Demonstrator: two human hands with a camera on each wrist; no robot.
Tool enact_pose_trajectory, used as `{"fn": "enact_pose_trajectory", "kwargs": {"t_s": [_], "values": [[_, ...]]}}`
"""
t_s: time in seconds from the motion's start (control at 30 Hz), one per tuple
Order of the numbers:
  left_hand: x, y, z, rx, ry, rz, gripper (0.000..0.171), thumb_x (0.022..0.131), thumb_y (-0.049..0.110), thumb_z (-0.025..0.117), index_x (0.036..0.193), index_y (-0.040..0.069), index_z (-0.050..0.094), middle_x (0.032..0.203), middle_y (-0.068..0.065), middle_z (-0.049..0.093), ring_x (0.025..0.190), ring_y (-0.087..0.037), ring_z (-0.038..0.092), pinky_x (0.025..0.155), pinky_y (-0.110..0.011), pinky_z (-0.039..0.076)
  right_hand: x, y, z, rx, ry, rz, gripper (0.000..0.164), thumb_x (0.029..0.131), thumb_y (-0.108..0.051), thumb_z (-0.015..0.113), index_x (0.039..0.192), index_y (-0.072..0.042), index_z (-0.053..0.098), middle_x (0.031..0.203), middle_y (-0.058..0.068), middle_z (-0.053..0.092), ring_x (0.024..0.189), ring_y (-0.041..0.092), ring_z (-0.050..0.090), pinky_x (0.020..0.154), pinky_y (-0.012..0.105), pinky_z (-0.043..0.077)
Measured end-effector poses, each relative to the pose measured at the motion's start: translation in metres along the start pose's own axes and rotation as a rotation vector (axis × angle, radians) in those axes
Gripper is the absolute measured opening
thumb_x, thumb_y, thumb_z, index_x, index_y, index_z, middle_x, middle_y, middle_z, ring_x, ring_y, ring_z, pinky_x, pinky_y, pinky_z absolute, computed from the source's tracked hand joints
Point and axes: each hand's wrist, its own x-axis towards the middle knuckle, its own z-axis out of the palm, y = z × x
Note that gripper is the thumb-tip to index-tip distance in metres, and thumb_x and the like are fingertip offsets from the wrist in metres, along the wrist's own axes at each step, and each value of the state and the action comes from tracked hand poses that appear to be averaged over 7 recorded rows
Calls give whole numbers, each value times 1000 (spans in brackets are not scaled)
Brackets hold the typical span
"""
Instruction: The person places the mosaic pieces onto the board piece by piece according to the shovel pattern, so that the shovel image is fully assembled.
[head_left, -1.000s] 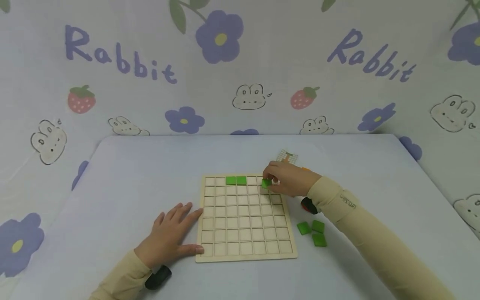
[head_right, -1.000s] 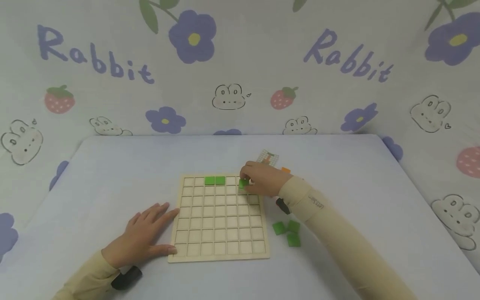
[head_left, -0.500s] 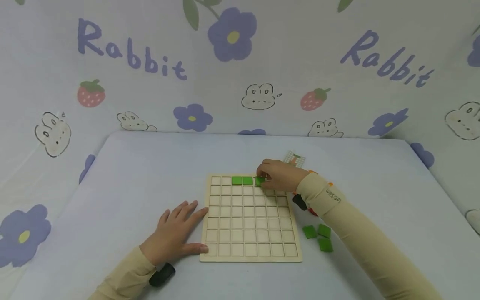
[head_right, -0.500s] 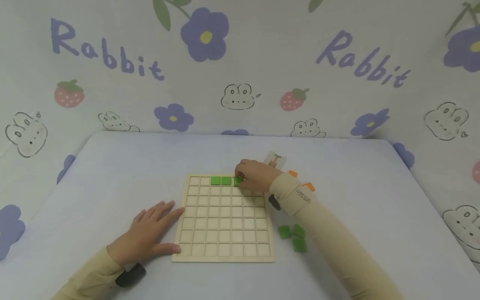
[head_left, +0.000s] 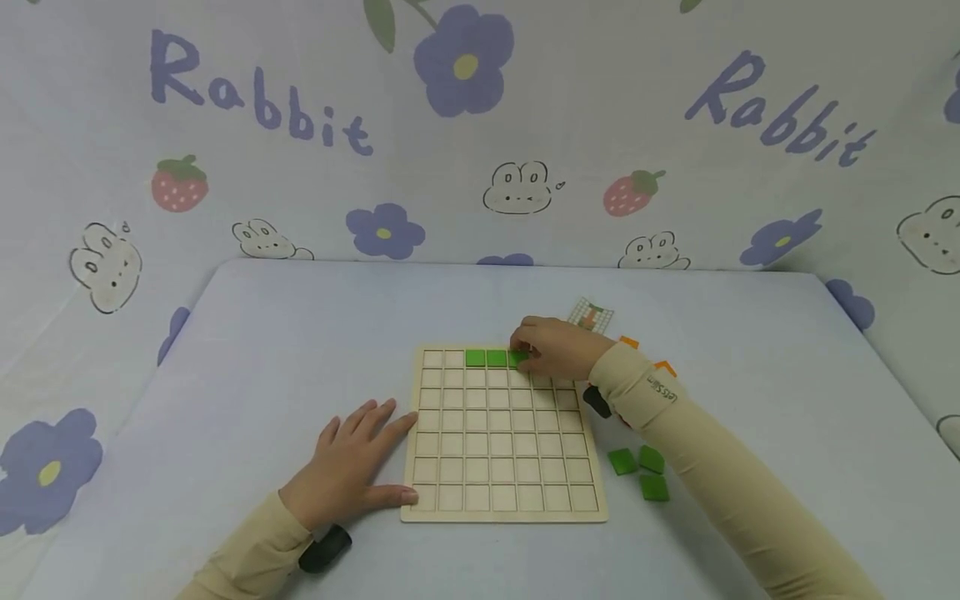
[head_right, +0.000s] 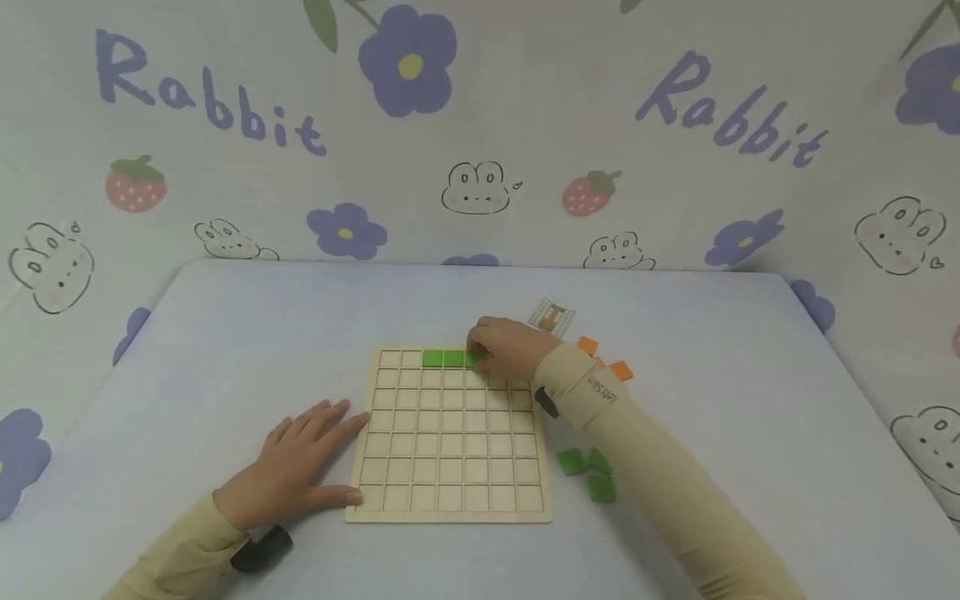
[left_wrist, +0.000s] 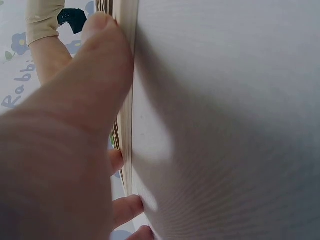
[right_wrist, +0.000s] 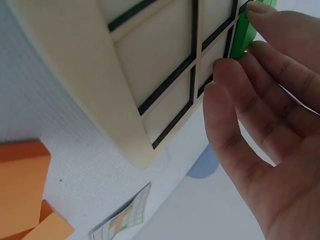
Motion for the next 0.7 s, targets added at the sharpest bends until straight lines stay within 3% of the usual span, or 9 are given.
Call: {"fn": "enact_pose_trajectory", "kwargs": {"t_s": [0.7], "values": [[1, 2, 0, 9, -26, -24, 86, 77, 60, 68, 145, 15, 40, 148, -20, 38, 136, -42, 33, 97, -72, 28, -3, 4, 3, -77, 63, -51, 26, 91, -23, 67, 114, -12, 65, 106, 2, 60, 96, 15, 61, 83, 31, 51]]}}
